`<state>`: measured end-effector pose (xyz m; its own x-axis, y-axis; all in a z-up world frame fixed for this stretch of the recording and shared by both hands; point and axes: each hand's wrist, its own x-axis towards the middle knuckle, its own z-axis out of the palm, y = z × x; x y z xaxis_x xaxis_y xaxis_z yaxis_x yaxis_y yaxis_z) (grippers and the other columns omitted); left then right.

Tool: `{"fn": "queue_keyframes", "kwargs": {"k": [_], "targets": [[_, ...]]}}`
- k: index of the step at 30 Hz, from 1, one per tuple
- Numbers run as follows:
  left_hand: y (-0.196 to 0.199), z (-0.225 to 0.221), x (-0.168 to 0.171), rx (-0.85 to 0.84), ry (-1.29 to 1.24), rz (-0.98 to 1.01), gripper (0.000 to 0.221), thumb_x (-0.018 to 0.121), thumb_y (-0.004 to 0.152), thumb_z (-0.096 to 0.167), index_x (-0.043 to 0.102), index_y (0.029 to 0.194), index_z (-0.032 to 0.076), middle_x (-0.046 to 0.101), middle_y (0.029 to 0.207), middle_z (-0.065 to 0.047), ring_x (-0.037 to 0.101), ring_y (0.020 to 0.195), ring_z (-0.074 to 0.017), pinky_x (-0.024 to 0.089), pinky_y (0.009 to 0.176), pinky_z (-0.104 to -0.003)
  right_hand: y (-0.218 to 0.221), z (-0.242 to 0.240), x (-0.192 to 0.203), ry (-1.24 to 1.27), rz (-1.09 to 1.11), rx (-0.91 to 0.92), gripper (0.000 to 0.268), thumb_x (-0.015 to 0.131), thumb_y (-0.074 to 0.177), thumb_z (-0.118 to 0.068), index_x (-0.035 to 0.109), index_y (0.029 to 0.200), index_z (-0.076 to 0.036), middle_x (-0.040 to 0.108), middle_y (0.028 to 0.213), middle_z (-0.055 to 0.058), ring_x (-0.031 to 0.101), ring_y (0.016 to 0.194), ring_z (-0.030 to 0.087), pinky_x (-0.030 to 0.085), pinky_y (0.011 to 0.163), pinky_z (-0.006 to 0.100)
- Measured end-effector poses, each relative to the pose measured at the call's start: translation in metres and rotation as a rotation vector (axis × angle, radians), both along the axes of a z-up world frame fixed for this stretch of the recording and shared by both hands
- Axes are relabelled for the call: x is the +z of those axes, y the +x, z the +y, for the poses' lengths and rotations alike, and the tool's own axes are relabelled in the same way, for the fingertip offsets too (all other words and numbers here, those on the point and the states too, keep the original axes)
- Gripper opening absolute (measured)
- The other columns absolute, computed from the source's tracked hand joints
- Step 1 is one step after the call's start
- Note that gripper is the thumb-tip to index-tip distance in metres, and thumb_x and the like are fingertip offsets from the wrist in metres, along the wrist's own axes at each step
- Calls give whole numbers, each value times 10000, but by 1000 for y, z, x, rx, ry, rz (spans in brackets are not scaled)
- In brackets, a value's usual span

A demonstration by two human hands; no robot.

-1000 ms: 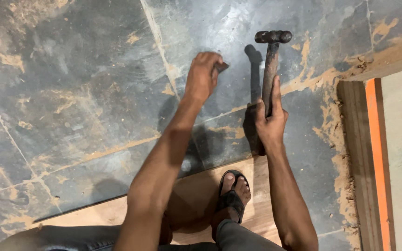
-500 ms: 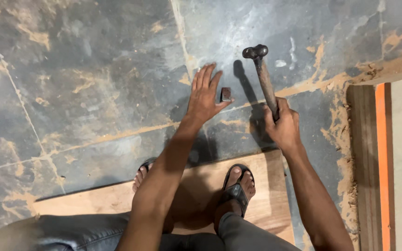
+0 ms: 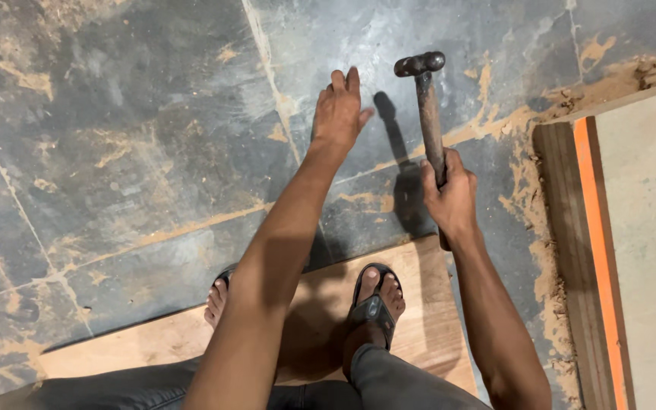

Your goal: The person assembles a cabinet by handling small hardware and using a hammer to drive a metal bracket into the floor. They manipulate screws and a hammer while seated on the floor near a partially assembled cabinet.

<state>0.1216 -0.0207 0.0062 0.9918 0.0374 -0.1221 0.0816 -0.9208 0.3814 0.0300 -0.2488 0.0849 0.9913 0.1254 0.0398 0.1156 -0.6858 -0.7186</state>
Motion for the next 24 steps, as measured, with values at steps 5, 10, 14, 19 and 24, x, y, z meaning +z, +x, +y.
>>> {"fn": "queue_keyframes", "kwargs": {"k": [5,10,14,19,24], "targets": [[-71,21,9,38,-97,-178,836,739,918,403,335,1532,4,431,1443,-228,459,1319,-395,378,1134,-502,6,2,-13,-47,98,36,260,639,1007,-146,580,1188,33,606,674,217,638,566,339,501,566,433],[-131,38,-19,-24,57,-239,703,570,1014,403,337,1590,75,266,1657,-178,228,1533,-354,189,1245,-518,12,14,-4,-104,-164,261,301,627,1029,-109,528,1276,31,669,795,237,686,709,425,526,620,476],[-144,36,-34,-21,32,-195,668,535,1038,382,340,1601,78,256,1681,-157,211,1569,-331,183,1283,-509,13,13,-1,-27,-203,293,326,615,1048,-109,491,1280,83,667,774,245,702,662,411,532,582,478],[-144,37,-30,-12,14,-228,666,561,1026,355,357,1596,79,277,1675,-156,237,1561,-332,194,1281,-509,32,21,-28,-454,127,380,242,566,1081,-205,524,1099,32,680,767,301,683,663,487,557,620,538],[-152,39,-21,-8,-12,-272,656,573,1041,343,368,1606,80,283,1686,-153,247,1575,-330,204,1297,-500,34,18,-56,-456,5,367,279,583,1050,-230,512,1036,40,666,775,330,667,702,531,554,650,576]]}}
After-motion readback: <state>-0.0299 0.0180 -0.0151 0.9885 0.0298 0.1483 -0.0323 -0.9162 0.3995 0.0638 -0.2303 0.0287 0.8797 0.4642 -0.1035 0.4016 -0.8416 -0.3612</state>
